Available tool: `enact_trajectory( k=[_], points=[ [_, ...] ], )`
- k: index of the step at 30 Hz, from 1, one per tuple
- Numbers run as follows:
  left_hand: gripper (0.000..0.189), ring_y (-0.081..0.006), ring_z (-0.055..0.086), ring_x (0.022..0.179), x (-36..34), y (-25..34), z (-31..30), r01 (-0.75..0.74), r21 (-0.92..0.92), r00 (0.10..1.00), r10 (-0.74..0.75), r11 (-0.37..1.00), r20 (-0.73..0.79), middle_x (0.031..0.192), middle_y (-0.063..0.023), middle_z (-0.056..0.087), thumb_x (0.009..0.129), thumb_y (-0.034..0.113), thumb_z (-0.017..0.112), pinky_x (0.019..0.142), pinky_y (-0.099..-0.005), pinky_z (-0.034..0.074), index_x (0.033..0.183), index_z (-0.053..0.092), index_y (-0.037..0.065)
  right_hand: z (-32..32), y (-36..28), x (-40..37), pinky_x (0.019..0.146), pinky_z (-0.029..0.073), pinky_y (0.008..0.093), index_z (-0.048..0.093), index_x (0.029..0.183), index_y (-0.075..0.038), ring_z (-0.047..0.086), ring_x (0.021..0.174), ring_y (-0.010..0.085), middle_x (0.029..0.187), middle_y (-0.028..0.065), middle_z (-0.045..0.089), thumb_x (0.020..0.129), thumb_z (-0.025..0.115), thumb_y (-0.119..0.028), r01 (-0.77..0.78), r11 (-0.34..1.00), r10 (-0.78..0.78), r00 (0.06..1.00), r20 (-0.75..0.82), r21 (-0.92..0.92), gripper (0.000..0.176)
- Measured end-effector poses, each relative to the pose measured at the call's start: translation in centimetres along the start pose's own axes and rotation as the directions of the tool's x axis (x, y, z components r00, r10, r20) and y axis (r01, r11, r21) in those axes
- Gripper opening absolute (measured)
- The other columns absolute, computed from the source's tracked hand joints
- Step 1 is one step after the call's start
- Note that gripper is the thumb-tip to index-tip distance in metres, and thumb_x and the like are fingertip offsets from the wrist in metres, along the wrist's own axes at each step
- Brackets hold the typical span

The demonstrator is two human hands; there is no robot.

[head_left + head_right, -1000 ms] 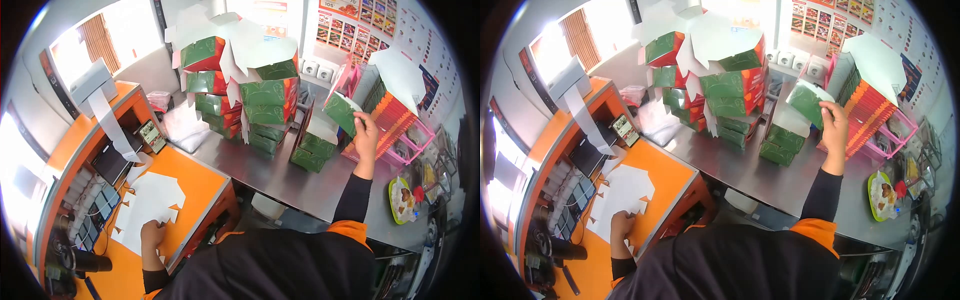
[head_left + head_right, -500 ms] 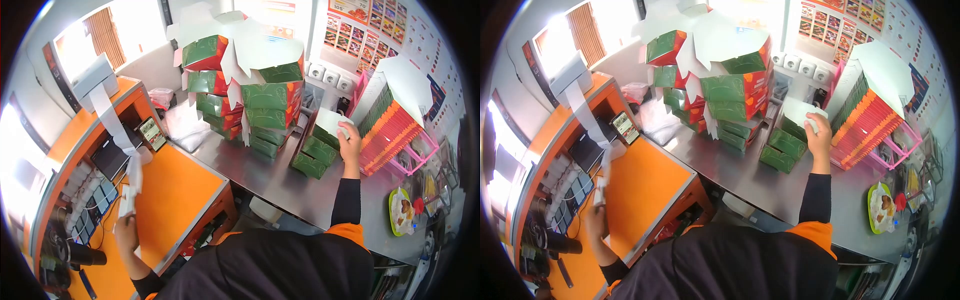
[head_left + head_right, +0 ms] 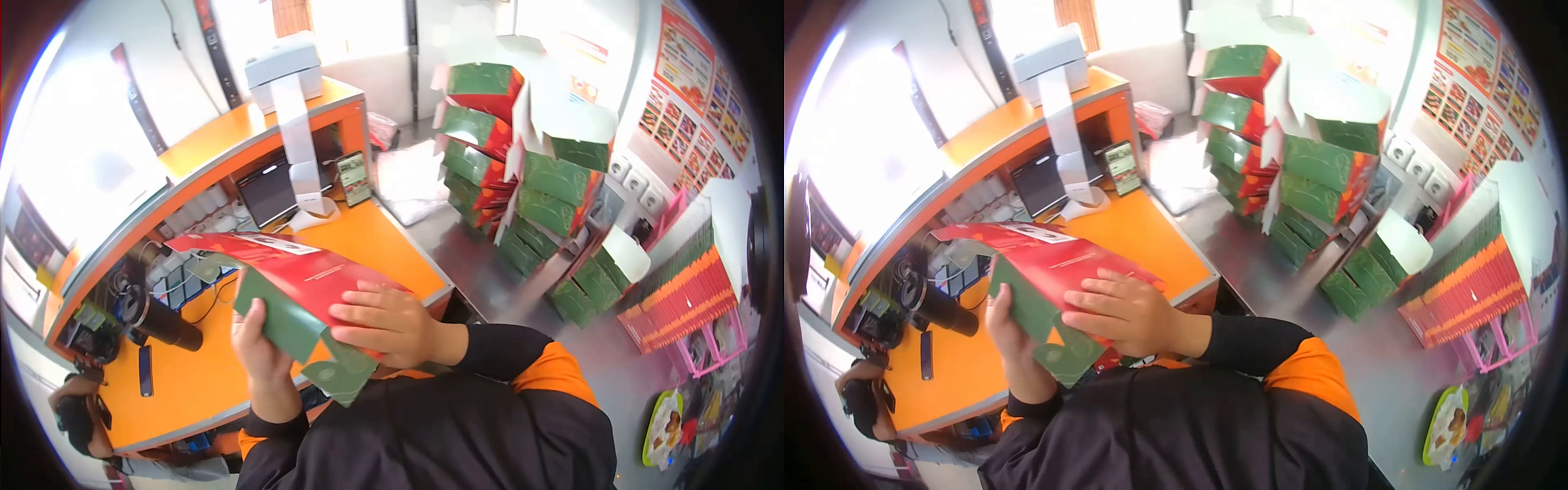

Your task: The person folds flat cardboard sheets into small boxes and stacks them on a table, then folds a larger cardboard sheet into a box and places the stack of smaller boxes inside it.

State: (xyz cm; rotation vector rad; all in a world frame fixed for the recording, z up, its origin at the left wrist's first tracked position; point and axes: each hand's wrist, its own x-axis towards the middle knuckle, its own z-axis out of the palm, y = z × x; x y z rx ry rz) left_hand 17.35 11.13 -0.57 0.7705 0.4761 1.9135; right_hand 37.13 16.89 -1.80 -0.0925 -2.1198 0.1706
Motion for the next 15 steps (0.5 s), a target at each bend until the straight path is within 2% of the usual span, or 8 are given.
enact_trajectory(
  k=[2, 3, 5, 8, 10, 12, 13, 15],
  points=[
    [0.045, -0.0249, 0.054, 0.107, -0.2, -0.7, -0.8, -0.026, 0.002, 0.999, 0.026, 1.000, 0.039, 0.121, -0.0128, 0.052, 0.086, 0.004, 0.049, 0.093, -0.0388, 0.043, 0.129, 0.038, 0.002, 0.2, 0.4, 0.5, 0.091, 0.043, 0.0442, 0.059, 0.113, -0.014, 0.047, 0.117, 0.0288, 0.125, 0.0131, 0.050, 0.069, 0.059, -0.007, 0.000, 0.982, 0.030, 0.988, -0.153, 0.188, 0.044],
    [0.044, -0.0244, 0.054, 0.107, -0.6, -1.1, -0.4, -0.077, 0.017, 0.997, 0.077, 0.997, 0.018, 0.120, -0.0125, 0.052, 0.086, 0.004, 0.050, 0.092, -0.0383, 0.043, 0.128, 0.039, 0.002, 0.5, 0.3, 1.3, 0.082, 0.048, 0.0423, 0.062, 0.108, -0.014, 0.050, 0.112, 0.0285, 0.123, 0.0111, 0.052, 0.071, 0.059, -0.006, 0.016, 0.996, 0.007, 0.967, -0.253, 0.090, 0.038],
    [0.041, -0.0232, 0.054, 0.106, -1.3, -2.2, 0.6, -0.171, 0.054, 0.985, 0.173, 0.984, -0.020, 0.118, -0.0117, 0.054, 0.087, 0.003, 0.051, 0.091, -0.0374, 0.045, 0.127, 0.041, 0.002, 1.7, -0.3, 2.6, 0.084, 0.047, 0.0423, 0.063, 0.106, -0.015, 0.051, 0.109, 0.0293, 0.121, 0.0099, 0.053, 0.073, 0.059, -0.006, 0.023, 1.000, -0.028, 0.968, -0.249, -0.020, 0.035],
    [0.038, -0.0218, 0.055, 0.104, -1.5, -2.7, 0.6, -0.280, 0.088, 0.956, 0.269, 0.956, 0.118, 0.114, -0.0102, 0.056, 0.087, 0.003, 0.053, 0.089, -0.0361, 0.046, 0.123, 0.045, 0.003, 2.4, -0.8, 3.5, 0.090, 0.043, 0.0432, 0.063, 0.106, -0.013, 0.050, 0.108, 0.0340, 0.123, 0.0077, 0.052, 0.076, 0.059, -0.010, -0.004, 0.995, -0.009, 0.991, -0.133, -0.095, 0.030],
    [0.027, -0.0219, 0.057, 0.100, -1.2, -1.4, 1.2, -0.183, 0.009, 0.976, 0.180, 0.983, 0.121, 0.111, -0.0096, 0.058, 0.090, 0.012, 0.050, 0.087, -0.0359, 0.047, 0.116, 0.050, 0.003, 2.7, -0.4, 3.3, 0.093, 0.041, 0.0445, 0.062, 0.107, -0.012, 0.048, 0.108, 0.0366, 0.125, 0.0075, 0.050, 0.078, 0.058, -0.013, -0.020, 1.000, 0.020, 0.999, -0.043, -0.002, 0.029],
    [0.025, -0.0223, 0.058, 0.099, -0.6, -0.3, 0.1, -0.032, -0.149, 0.988, 0.054, 0.988, 0.142, 0.109, -0.0096, 0.058, 0.092, 0.017, 0.048, 0.087, -0.0362, 0.047, 0.112, 0.051, 0.003, 2.4, -0.3, 2.7, 0.093, 0.039, 0.0451, 0.062, 0.108, -0.011, 0.046, 0.109, 0.0380, 0.126, 0.0109, 0.048, 0.080, 0.058, -0.017, 0.079, 0.988, -0.082, 0.996, 0.016, 0.136, 0.030],
    [0.026, -0.0224, 0.058, 0.097, -0.5, -0.4, -0.3, -0.013, -0.114, 0.989, 0.030, 0.993, 0.148, 0.109, -0.0100, 0.057, 0.094, 0.023, 0.044, 0.085, -0.0364, 0.047, 0.112, 0.051, 0.005, 2.5, -0.2, 2.5, 0.093, 0.038, 0.0453, 0.061, 0.109, -0.011, 0.045, 0.109, 0.0386, 0.127, 0.0126, 0.047, 0.080, 0.058, -0.019, 0.122, 0.971, -0.133, 0.990, 0.039, 0.204, 0.030],
    [0.031, -0.0207, 0.055, 0.101, -0.7, -1.5, 0.4, -0.005, -0.101, 0.987, 0.021, 0.995, 0.157, 0.113, -0.0079, 0.056, 0.094, 0.027, 0.043, 0.086, -0.0360, 0.046, 0.117, 0.048, 0.007, 3.4, 0.1, 2.6, 0.093, 0.038, 0.0454, 0.061, 0.110, -0.010, 0.044, 0.110, 0.0383, 0.126, 0.0152, 0.047, 0.081, 0.058, -0.024, 0.019, 1.000, -0.018, 0.995, -0.097, 0.011, 0.033]
  ],
)
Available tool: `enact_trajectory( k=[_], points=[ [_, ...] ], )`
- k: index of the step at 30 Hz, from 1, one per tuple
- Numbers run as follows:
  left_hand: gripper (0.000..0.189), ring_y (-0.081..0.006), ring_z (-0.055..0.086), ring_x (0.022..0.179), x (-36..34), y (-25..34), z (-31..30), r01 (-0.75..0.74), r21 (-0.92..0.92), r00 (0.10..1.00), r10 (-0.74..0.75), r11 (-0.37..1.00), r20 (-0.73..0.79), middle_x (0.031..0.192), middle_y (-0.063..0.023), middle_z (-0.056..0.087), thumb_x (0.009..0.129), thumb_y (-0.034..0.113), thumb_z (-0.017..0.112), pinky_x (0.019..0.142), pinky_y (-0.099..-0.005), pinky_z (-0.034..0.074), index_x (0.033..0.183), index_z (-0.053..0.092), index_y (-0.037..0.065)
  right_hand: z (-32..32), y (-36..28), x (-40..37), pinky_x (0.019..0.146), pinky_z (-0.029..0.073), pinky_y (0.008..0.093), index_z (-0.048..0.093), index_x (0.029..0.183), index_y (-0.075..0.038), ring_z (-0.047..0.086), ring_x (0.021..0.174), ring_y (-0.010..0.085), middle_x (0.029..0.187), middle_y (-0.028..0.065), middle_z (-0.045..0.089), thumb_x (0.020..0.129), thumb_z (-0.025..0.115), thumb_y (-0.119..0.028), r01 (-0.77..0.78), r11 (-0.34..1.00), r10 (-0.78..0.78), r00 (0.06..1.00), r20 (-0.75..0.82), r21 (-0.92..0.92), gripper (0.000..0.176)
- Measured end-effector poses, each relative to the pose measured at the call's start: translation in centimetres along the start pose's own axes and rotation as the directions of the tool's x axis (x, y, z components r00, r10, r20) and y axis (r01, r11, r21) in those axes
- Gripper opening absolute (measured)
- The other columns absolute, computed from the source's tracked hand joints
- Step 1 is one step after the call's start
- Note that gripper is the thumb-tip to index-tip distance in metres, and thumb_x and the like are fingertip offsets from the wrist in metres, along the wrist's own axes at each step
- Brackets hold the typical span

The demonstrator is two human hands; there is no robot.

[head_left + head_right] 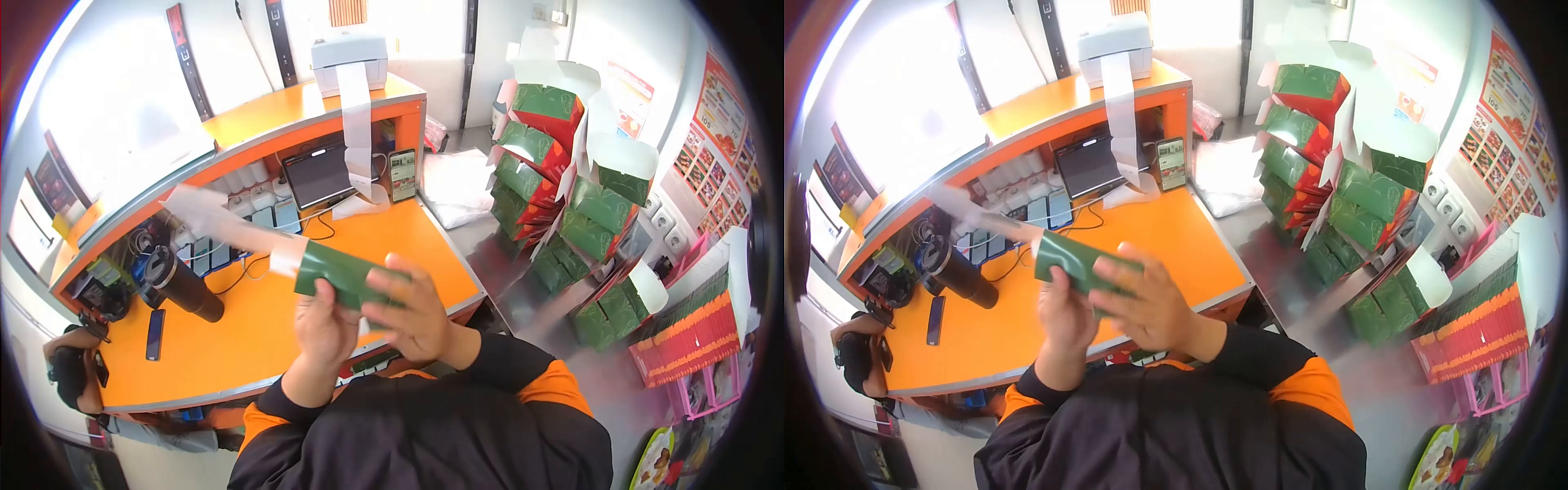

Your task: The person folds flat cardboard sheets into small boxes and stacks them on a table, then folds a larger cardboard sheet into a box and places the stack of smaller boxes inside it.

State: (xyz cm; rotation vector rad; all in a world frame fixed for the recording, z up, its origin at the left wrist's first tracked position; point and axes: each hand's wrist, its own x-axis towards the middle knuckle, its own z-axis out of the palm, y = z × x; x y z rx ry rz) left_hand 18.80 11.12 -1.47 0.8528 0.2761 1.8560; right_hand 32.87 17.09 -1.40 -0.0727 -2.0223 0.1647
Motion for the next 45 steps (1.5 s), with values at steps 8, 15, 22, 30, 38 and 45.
enact_trajectory(
  k=[8, 15, 22, 30, 38, 45],
  points=[
    [0.031, -0.0233, 0.057, 0.101, -1.4, 1.0, -0.8, 0.067, 0.241, 0.994, -0.085, 0.968, 0.065, 0.117, -0.0156, 0.052, 0.091, 0.004, 0.041, 0.079, -0.0330, 0.053, 0.121, 0.043, -0.002, 0.8, -0.8, 0.7, 0.089, 0.039, 0.0433, 0.056, 0.116, -0.005, 0.048, 0.104, 0.0364, 0.122, 0.0193, 0.048, 0.083, 0.056, -0.034, -0.088, 0.996, 0.088, 0.996, 0.001, -0.035, 0.043],
    [0.028, -0.0134, 0.062, 0.067, -2.8, 6.3, -3.2, 0.545, 0.497, 0.618, -0.724, 0.675, 0.307, 0.093, -0.0111, 0.063, 0.083, -0.004, 0.049, 0.056, -0.0211, 0.049, 0.110, 0.052, -0.005, -3.2, -0.2, 5.4, 0.076, 0.048, 0.0343, 0.054, 0.115, -0.002, 0.059, 0.095, 0.0297, 0.111, 0.0157, 0.057, 0.084, 0.057, -0.029, -0.055, 0.996, 0.031, 0.949, 0.315, 0.070, 0.041],
    [0.021, -0.0132, 0.062, 0.065, -3.4, 5.2, -4.1, 0.776, 0.349, 0.397, -0.836, 0.526, 0.380, 0.083, -0.0085, 0.064, 0.081, -0.001, 0.054, 0.056, -0.0223, 0.050, 0.102, 0.057, -0.005, -2.8, -1.6, 7.0, 0.066, 0.048, 0.0341, 0.059, 0.102, -0.008, 0.059, 0.074, 0.0242, 0.083, 0.0059, 0.057, 0.074, 0.063, -0.015, -0.097, 0.973, -0.055, 0.784, 0.618, 0.210, 0.029],
    [0.039, -0.0220, 0.062, 0.085, -4.0, 3.7, -6.4, 0.749, 0.305, 0.364, -0.750, 0.588, 0.553, 0.101, -0.0177, 0.058, 0.076, -0.001, 0.059, 0.070, -0.0286, 0.050, 0.113, 0.049, -0.010, -2.3, -2.1, 7.6, 0.074, 0.046, 0.0363, 0.059, 0.094, -0.006, 0.055, 0.086, 0.0270, 0.093, 0.0084, 0.053, 0.071, 0.066, -0.015, -0.223, 0.858, -0.302, 0.509, 0.806, 0.462, 0.026],
    [0.083, -0.0341, 0.045, 0.117, -1.8, 7.6, -10.8, 0.295, 0.192, 0.465, -0.316, 0.936, 0.827, 0.126, -0.0232, 0.045, 0.078, 0.052, 0.060, 0.096, -0.0418, 0.034, 0.125, 0.038, -0.013, -6.1, -0.4, 6.8, 0.080, 0.043, 0.0344, 0.049, 0.113, -0.002, 0.052, 0.095, 0.0239, 0.097, 0.0097, 0.051, 0.062, 0.077, -0.032, -0.283, 0.953, 0.156, 0.760, 0.630, 0.105, 0.066],
    [0.065, -0.0260, 0.048, 0.113, -4.1, 11.5, -5.2, -0.096, 0.496, 0.928, -0.103, 0.863, 0.358, 0.124, -0.0203, 0.048, 0.080, 0.030, 0.067, 0.095, -0.0385, 0.036, 0.123, 0.042, -0.012, 0.1, 6.8, -3.0, 0.093, 0.038, 0.0295, 0.041, 0.124, 0.003, 0.048, 0.110, 0.0151, 0.124, 0.0092, 0.046, 0.077, 0.066, -0.036, -0.681, 0.006, 0.766, 0.474, 0.435, 0.732, 0.066]
  ],
)
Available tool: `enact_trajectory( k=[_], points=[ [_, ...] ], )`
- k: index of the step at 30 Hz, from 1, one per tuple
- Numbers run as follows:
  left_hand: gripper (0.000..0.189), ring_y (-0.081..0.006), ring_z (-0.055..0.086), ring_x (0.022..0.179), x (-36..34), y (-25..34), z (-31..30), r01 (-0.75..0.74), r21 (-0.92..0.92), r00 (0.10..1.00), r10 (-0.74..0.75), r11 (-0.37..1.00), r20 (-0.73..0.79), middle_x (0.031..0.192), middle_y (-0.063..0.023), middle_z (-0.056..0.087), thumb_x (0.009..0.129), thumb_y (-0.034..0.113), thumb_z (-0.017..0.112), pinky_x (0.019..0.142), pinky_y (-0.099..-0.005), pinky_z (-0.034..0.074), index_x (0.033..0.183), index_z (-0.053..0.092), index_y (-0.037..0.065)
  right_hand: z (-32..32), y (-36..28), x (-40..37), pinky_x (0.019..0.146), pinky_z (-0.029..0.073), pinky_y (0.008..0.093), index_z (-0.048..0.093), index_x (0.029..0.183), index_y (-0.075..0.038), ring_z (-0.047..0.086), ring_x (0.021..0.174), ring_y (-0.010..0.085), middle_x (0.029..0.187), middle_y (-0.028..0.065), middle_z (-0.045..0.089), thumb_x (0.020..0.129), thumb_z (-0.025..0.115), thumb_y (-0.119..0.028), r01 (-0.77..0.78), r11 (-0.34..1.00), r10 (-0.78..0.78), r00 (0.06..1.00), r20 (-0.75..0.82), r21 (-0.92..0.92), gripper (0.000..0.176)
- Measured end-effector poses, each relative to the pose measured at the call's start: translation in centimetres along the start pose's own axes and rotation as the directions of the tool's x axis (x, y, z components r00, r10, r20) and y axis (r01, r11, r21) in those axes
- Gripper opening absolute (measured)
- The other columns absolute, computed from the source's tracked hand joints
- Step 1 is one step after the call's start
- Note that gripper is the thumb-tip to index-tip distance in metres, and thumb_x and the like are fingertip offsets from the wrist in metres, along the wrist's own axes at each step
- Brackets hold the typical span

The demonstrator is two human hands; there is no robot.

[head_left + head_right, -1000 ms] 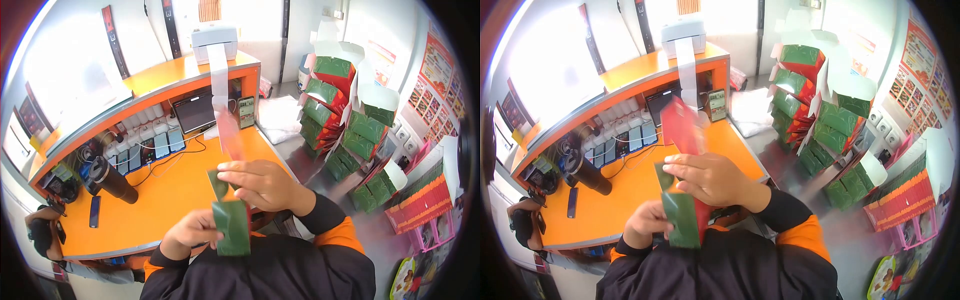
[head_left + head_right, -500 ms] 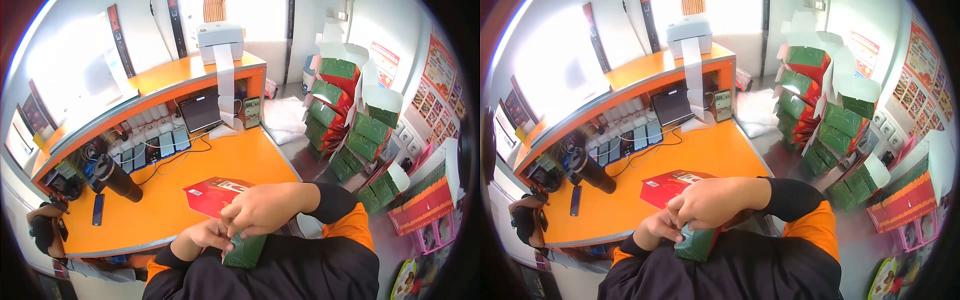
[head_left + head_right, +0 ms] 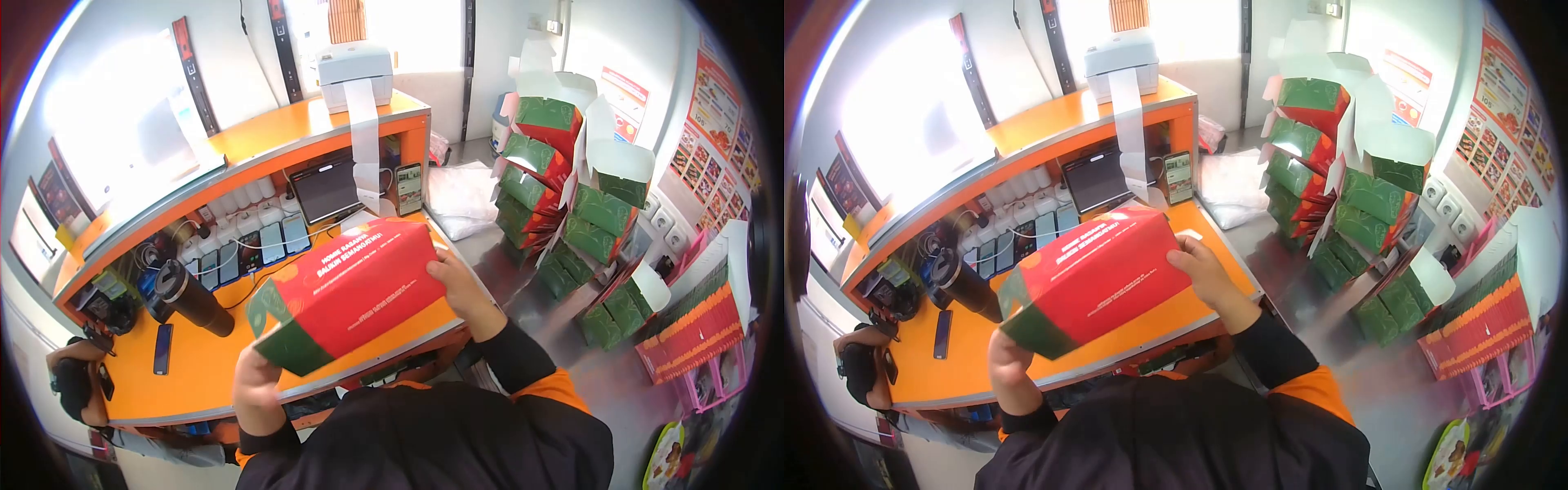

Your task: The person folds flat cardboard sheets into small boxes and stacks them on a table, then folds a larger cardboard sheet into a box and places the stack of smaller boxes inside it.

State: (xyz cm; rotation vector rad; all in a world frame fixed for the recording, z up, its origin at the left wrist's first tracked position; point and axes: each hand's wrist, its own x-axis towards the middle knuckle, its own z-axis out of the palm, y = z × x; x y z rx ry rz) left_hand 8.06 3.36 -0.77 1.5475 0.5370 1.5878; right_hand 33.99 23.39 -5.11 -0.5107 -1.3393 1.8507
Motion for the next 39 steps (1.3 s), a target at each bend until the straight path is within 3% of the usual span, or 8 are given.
enact_trajectory(
  k=[3, 6, 12, 16, 19, 22, 27, 39],
  points=[
    [0.040, -0.0185, 0.053, 0.102, -0.6, -1.9, 0.4, 0.189, 0.218, 0.901, -0.081, 0.957, -0.426, 0.115, -0.0142, 0.054, 0.084, 0.005, 0.056, 0.088, -0.0294, 0.041, 0.119, 0.046, -0.009, 1.6, 2.3, 0.6, 0.091, 0.039, 0.0344, 0.037, 0.126, 0.005, 0.050, 0.107, 0.0213, 0.127, 0.0157, 0.042, 0.077, 0.068, -0.031, 0.053, 0.973, -0.103, 0.971, -0.216, -0.226, 0.068],
    [0.032, -0.0162, 0.055, 0.097, 1.1, -4.3, 1.7, 0.111, 0.189, 0.834, 0.013, 0.976, -0.552, 0.110, -0.0115, 0.057, 0.086, -0.002, 0.049, 0.084, -0.0271, 0.043, 0.117, 0.049, -0.007, 4.5, 2.6, -1.1, 0.102, 0.024, 0.0485, 0.031, 0.132, 0.002, 0.033, 0.125, 0.0348, 0.135, 0.0213, 0.033, 0.072, 0.069, -0.036, 0.384, 0.191, -0.685, 0.711, 0.157, -0.904, 0.080],
    [0.032, -0.0212, 0.056, 0.100, 4.2, -7.3, 2.7, -0.046, -0.283, 0.693, -0.174, 0.958, -0.700, 0.111, -0.0103, 0.057, 0.087, 0.002, 0.046, 0.087, -0.0352, 0.045, 0.119, 0.048, 0.001, 9.2, 4.4, -1.8, 0.102, 0.001, 0.0614, 0.030, 0.135, -0.007, 0.015, 0.133, 0.0424, 0.140, 0.0233, 0.025, 0.067, 0.070, -0.034, 0.568, -0.108, -0.516, 0.669, 0.534, -0.816, 0.083],
    [0.033, -0.0225, 0.056, 0.101, 4.6, -7.0, 2.0, -0.095, -0.332, 0.714, -0.168, 0.938, -0.680, 0.114, -0.0120, 0.054, 0.088, 0.003, 0.045, 0.088, -0.0355, 0.046, 0.121, 0.044, 0.001, 8.7, 4.2, -0.4, 0.100, 0.025, 0.0572, 0.044, 0.121, -0.010, 0.042, 0.120, 0.0373, 0.125, 0.0206, 0.045, 0.066, 0.071, -0.017, 0.732, -0.185, -0.672, 0.392, 0.628, -0.655, 0.061],
    [0.033, -0.0229, 0.056, 0.102, 4.3, -6.2, 0.3, -0.122, -0.279, 0.742, -0.099, 0.952, -0.663, 0.111, -0.0117, 0.056, 0.089, 0.006, 0.045, 0.086, -0.0369, 0.048, 0.122, 0.042, 0.002, 6.9, 1.8, -0.4, 0.087, 0.044, 0.0481, 0.053, 0.102, -0.006, 0.057, 0.101, 0.0330, 0.107, 0.0157, 0.057, 0.068, 0.068, -0.007, 0.865, 0.096, -0.585, 0.450, 0.675, -0.493, 0.037],
    [0.038, -0.0231, 0.056, 0.104, 4.8, -5.8, 1.2, -0.188, -0.264, 0.747, -0.037, 0.946, -0.664, 0.113, -0.0112, 0.055, 0.089, 0.004, 0.046, 0.084, -0.0371, 0.051, 0.126, 0.039, 0.005, 7.7, -0.5, -1.3, 0.076, 0.050, 0.0432, 0.055, 0.085, -0.003, 0.061, 0.090, 0.0316, 0.097, 0.0129, 0.061, 0.070, 0.064, -0.003, 0.710, 0.513, -0.705, 0.669, 0.234, -0.483, 0.017],
    [0.037, -0.0235, 0.056, 0.103, 5.8, -5.7, 4.4, -0.253, -0.315, 0.851, 0.055, 0.915, -0.522, 0.115, -0.0110, 0.054, 0.089, 0.002, 0.046, 0.090, -0.0365, 0.047, 0.126, 0.041, 0.005, 10.5, -2.8, -1.1, 0.096, 0.037, 0.0505, 0.054, 0.069, -0.005, 0.050, 0.112, 0.0374, 0.108, 0.0144, 0.060, 0.068, 0.067, -0.007, 0.767, -0.176, -0.673, 0.363, 0.644, -0.617, 0.013],
    [0.033, -0.0225, 0.055, 0.103, 5.1, -6.9, 6.1, -0.022, -0.452, 0.973, -0.086, 0.892, -0.216, 0.115, -0.0108, 0.054, 0.090, 0.006, 0.046, 0.084, -0.0330, 0.048, 0.123, 0.042, 0.004, 8.8, -3.3, -1.6, 0.088, 0.043, 0.0416, 0.060, 0.075, -0.003, 0.055, 0.105, 0.0320, 0.106, 0.0133, 0.061, 0.071, 0.068, -0.012, 0.783, 0.087, -0.645, 0.516, 0.563, -0.616, 0.013]
  ],
)
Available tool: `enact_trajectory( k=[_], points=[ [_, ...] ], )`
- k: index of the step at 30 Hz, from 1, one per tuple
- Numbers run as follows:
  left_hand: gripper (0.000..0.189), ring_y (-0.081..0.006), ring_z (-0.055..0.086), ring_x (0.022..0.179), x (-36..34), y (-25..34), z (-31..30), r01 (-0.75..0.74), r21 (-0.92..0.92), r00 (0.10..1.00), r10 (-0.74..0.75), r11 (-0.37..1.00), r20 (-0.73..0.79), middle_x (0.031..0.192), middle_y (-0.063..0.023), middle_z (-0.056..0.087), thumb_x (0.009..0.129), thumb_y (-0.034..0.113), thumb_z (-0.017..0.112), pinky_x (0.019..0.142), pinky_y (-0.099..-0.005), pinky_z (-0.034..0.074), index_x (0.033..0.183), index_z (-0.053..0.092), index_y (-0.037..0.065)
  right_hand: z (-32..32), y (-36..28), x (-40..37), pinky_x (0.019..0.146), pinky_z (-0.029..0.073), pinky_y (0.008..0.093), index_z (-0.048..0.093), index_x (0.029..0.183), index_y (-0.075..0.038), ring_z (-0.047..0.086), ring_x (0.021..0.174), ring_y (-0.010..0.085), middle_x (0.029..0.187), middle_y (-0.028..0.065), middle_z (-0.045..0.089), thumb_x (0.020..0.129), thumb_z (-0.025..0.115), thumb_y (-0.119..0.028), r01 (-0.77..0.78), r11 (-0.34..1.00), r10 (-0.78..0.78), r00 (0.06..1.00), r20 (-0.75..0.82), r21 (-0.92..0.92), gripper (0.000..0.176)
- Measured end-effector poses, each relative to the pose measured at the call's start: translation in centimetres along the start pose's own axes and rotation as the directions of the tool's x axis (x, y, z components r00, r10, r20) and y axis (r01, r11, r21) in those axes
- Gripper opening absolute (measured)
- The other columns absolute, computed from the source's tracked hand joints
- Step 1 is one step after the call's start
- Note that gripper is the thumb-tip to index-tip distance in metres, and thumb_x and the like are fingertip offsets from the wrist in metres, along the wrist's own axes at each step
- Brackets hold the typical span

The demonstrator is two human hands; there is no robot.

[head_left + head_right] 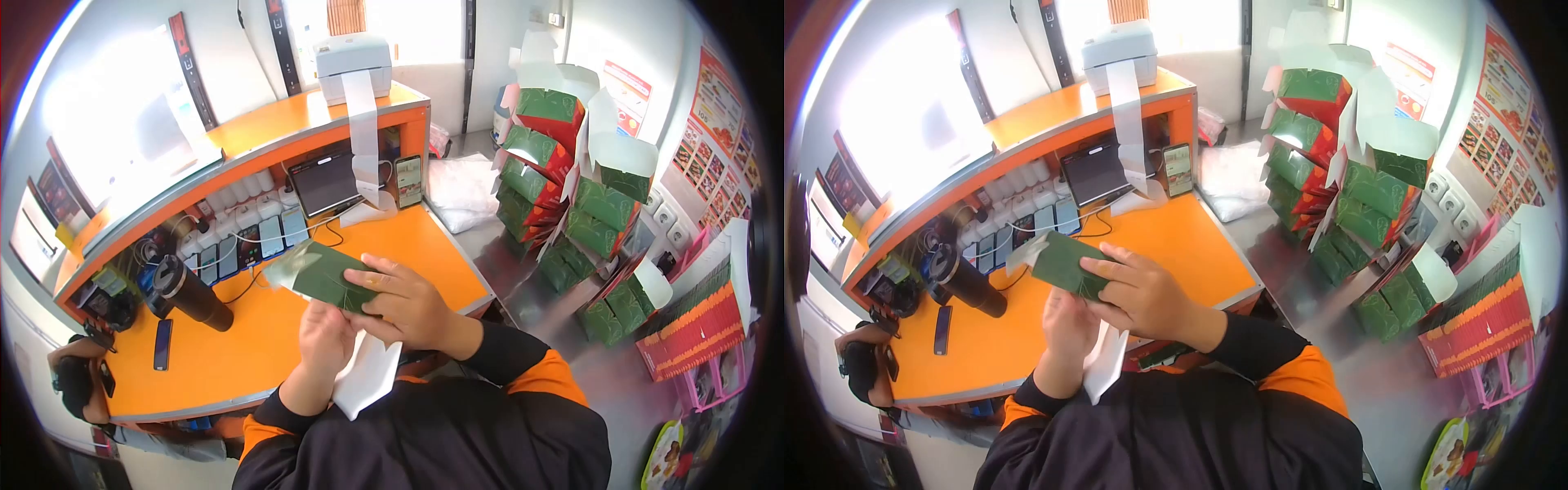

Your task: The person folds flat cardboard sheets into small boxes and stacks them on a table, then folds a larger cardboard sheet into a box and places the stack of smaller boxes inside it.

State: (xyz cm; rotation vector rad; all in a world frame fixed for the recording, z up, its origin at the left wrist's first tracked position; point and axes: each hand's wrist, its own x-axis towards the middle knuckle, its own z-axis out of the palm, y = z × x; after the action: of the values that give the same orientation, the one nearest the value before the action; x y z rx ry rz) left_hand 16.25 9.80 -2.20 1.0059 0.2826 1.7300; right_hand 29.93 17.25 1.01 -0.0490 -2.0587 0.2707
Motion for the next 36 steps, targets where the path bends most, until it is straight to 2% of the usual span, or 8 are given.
enact_trajectory(
  k=[5, 10, 14, 17, 21, 25, 29, 36],
  points=[
    [0.043, -0.0206, 0.048, 0.115, -2.6, -0.8, -1.8, 0.387, 0.077, 0.831, -0.384, 0.919, 0.403, 0.125, -0.0123, 0.048, 0.087, -0.008, 0.042, 0.093, -0.0345, 0.040, 0.128, 0.035, 0.000, -4.1, 1.5, 1.2, 0.082, 0.045, 0.0333, 0.061, 0.099, 0.000, 0.058, 0.092, 0.0209, 0.103, 0.0089, 0.062, 0.073, 0.069, -0.010, -0.581, 0.291, 0.631, 0.714, 0.303, 0.760, 0.029],
    [0.042, -0.0231, 0.041, 0.122, -3.1, -1.7, 1.0, 0.774, -0.080, 0.559, -0.619, 0.628, 0.552, 0.128, -0.0129, 0.046, 0.088, -0.006, 0.040, 0.100, -0.0373, 0.034, 0.130, 0.033, 0.000, -4.9, 2.7, 2.1, 0.075, 0.043, 0.0253, 0.058, 0.102, 0.002, 0.054, 0.089, 0.0140, 0.102, 0.0057, 0.056, 0.071, 0.069, -0.009, -0.880, 0.407, -0.041, 0.249, 0.968, 0.244, 0.034],
    [0.041, -0.0211, 0.049, 0.112, -3.0, -1.2, 2.5, 0.828, -0.118, 0.533, -0.704, 0.548, 0.469, 0.116, -0.0128, 0.053, 0.089, -0.004, 0.043, 0.095, -0.0366, 0.039, 0.129, 0.035, 0.000, -5.6, 2.6, 2.1, 0.070, 0.040, 0.0277, 0.062, 0.098, -0.003, 0.051, 0.080, 0.0168, 0.084, 0.0049, 0.051, 0.073, 0.069, -0.016, -0.619, 0.671, 0.095, 0.618, 0.781, 0.408, 0.029],
    [0.042, -0.0199, 0.056, 0.100, -3.0, -1.6, 1.5, 0.785, 0.164, 0.487, -0.759, 0.597, 0.432, 0.108, -0.0126, 0.057, 0.088, 0.000, 0.047, 0.088, -0.0350, 0.044, 0.128, 0.035, -0.001, -5.4, 2.1, 1.9, 0.070, 0.039, 0.0289, 0.065, 0.097, -0.004, 0.050, 0.080, 0.0187, 0.084, 0.0055, 0.049, 0.076, 0.066, -0.019, -0.642, 0.673, -0.233, 0.287, 0.929, 0.368, 0.025],
    [0.046, -0.0199, 0.061, 0.088, -1.4, 1.2, 0.5, 0.673, 0.389, 0.478, -0.771, 0.629, 0.421, 0.107, -0.0134, 0.058, 0.088, 0.009, 0.052, 0.080, -0.0336, 0.048, 0.129, 0.033, 0.000, -6.9, 1.8, 2.5, 0.066, 0.040, 0.0264, 0.066, 0.093, -0.004, 0.053, 0.073, 0.0170, 0.079, 0.0053, 0.057, 0.080, 0.061, -0.011, -0.794, 0.547, -0.044, 0.290, 0.956, 0.266, 0.016],
    [0.061, -0.0233, 0.058, 0.097, -0.6, 4.0, -10.3, 0.137, 0.451, 0.988, -0.090, 0.882, -0.124, 0.121, -0.0161, 0.051, 0.089, 0.032, 0.049, 0.080, -0.0379, 0.049, 0.137, 0.022, 0.005, -9.2, 1.2, 2.0, 0.066, 0.043, 0.0284, 0.067, 0.085, -0.006, 0.056, 0.070, 0.0172, 0.073, 0.0041, 0.061, 0.076, 0.060, -0.008, -0.591, 0.719, 0.296, 0.737, 0.608, 0.365, 0.011],
    [0.074, -0.0362, 0.043, 0.115, -3.1, 1.8, -10.4, 0.278, 0.366, 0.818, -0.019, 0.888, -0.575, 0.147, -0.0128, 0.010, 0.086, 0.051, 0.044, 0.080, -0.0509, 0.047, 0.142, 0.001, 0.030, -3.1, 2.6, -2.6, 0.068, 0.043, 0.0350, 0.065, 0.077, -0.010, 0.053, 0.072, 0.0245, 0.070, 0.0043, 0.058, 0.067, 0.060, -0.001, -0.196, 0.976, 0.179, 0.970, 0.167, 0.097, 0.014],
    [0.071, -0.0307, 0.046, 0.112, -5.3, -9.7, -10.0, 0.468, 0.164, 0.634, -0.201, 0.868, -0.747, 0.138, -0.0130, 0.028, 0.087, 0.017, 0.051, 0.087, -0.0424, 0.044, 0.141, 0.005, 0.013, 6.6, 2.5, -13.1, 0.093, 0.035, 0.0456, 0.063, 0.090, -0.015, 0.050, 0.103, 0.0262, 0.090, 0.0024, 0.059, 0.071, 0.061, -0.019, -0.080, 0.988, 0.123, 0.924, 0.363, -0.131, 0.020]
  ],
)
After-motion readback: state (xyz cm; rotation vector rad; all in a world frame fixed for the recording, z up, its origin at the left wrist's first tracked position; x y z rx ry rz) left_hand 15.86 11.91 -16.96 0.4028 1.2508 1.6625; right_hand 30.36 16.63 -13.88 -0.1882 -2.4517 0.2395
